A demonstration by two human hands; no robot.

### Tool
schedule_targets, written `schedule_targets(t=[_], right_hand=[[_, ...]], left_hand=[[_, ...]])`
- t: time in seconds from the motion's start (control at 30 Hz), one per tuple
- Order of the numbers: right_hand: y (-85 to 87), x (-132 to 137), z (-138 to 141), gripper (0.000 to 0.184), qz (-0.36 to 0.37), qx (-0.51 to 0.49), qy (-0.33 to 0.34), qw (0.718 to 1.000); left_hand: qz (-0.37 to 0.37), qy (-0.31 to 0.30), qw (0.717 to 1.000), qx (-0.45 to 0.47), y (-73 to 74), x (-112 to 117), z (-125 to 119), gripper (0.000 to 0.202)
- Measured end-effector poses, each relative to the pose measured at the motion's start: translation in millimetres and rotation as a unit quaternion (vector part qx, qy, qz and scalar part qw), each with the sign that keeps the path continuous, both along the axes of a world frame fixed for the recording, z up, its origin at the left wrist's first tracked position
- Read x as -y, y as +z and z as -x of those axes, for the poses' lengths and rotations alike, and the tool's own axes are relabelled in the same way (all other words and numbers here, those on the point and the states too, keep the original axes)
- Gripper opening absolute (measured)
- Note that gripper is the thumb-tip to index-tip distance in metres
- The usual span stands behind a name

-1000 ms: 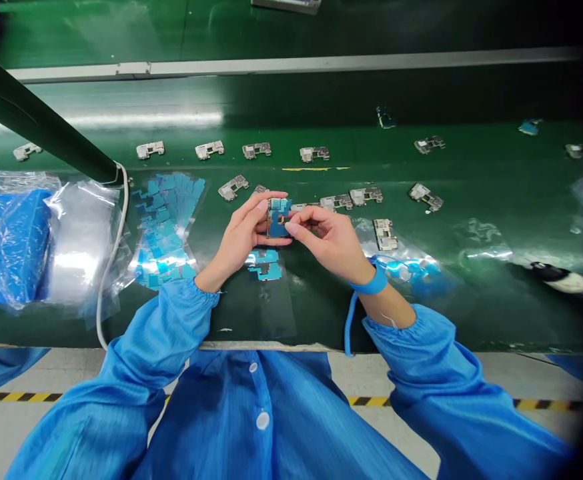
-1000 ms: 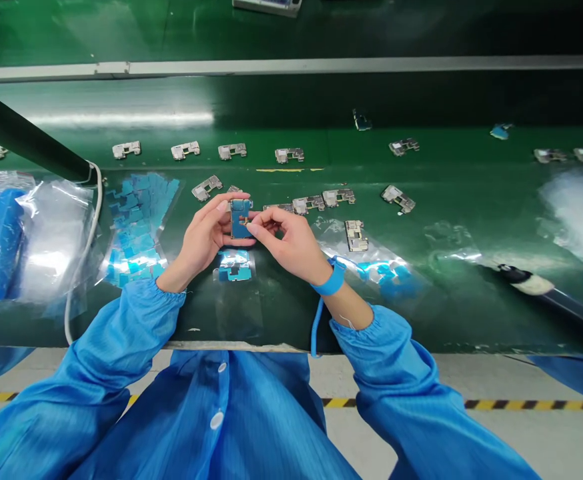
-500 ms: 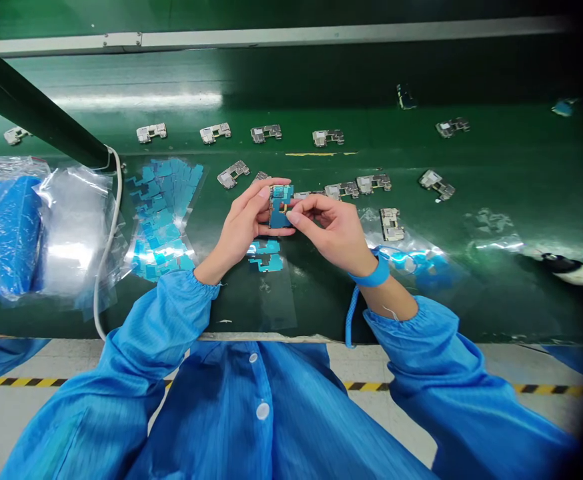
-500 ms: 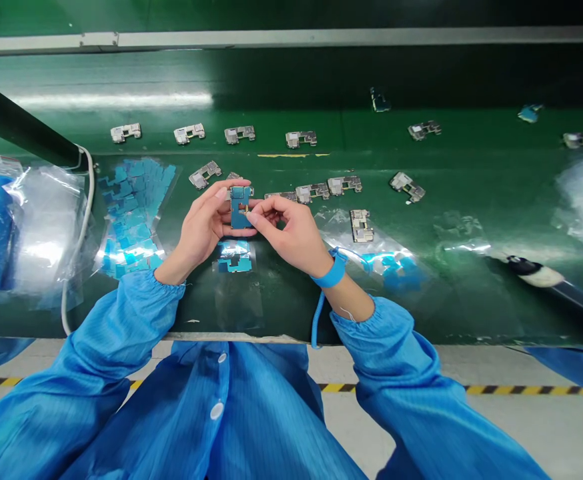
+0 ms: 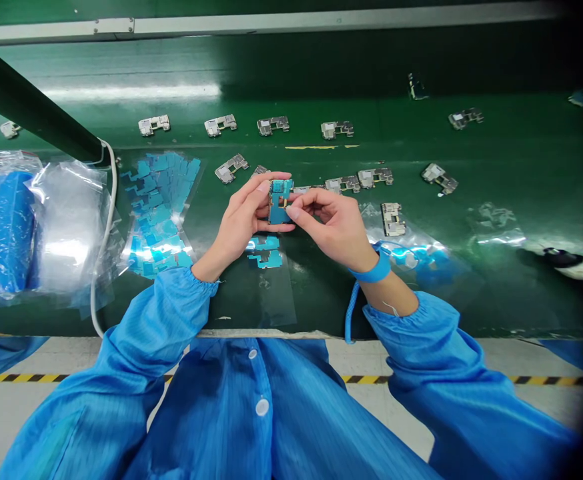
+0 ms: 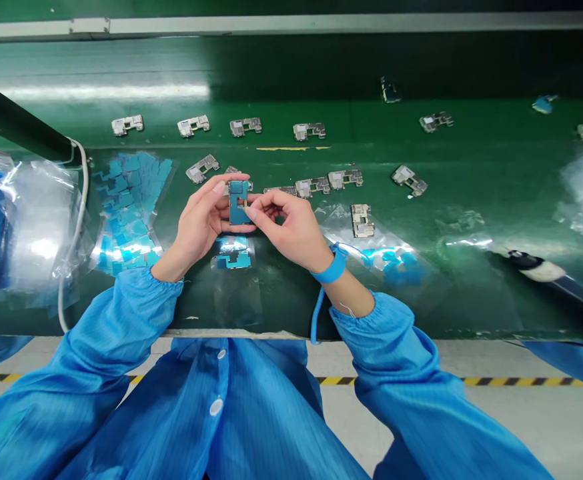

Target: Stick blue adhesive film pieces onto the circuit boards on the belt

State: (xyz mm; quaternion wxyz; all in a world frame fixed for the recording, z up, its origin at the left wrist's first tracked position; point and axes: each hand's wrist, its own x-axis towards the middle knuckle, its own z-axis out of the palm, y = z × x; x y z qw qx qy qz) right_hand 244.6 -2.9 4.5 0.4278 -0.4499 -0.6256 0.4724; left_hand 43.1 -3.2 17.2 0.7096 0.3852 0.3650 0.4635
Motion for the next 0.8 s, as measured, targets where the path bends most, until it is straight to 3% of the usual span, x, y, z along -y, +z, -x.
schedule_targets(t=[0.63,0.8], right_hand=[[1.8,-0.2,0.6,0.026,-0.007,0.001,-0.003,1.000],[2.8,-0.4,1.7,0.034,0.000,0.008,-0.007,1.000]], left_hand=[[-0.016,-0.013,0.999,-0.031,-2.0,0.5,-0.1,0.052],[-0.019,-0.016,0.999,-0.048,-3.0,0.3,0.1,0.055]])
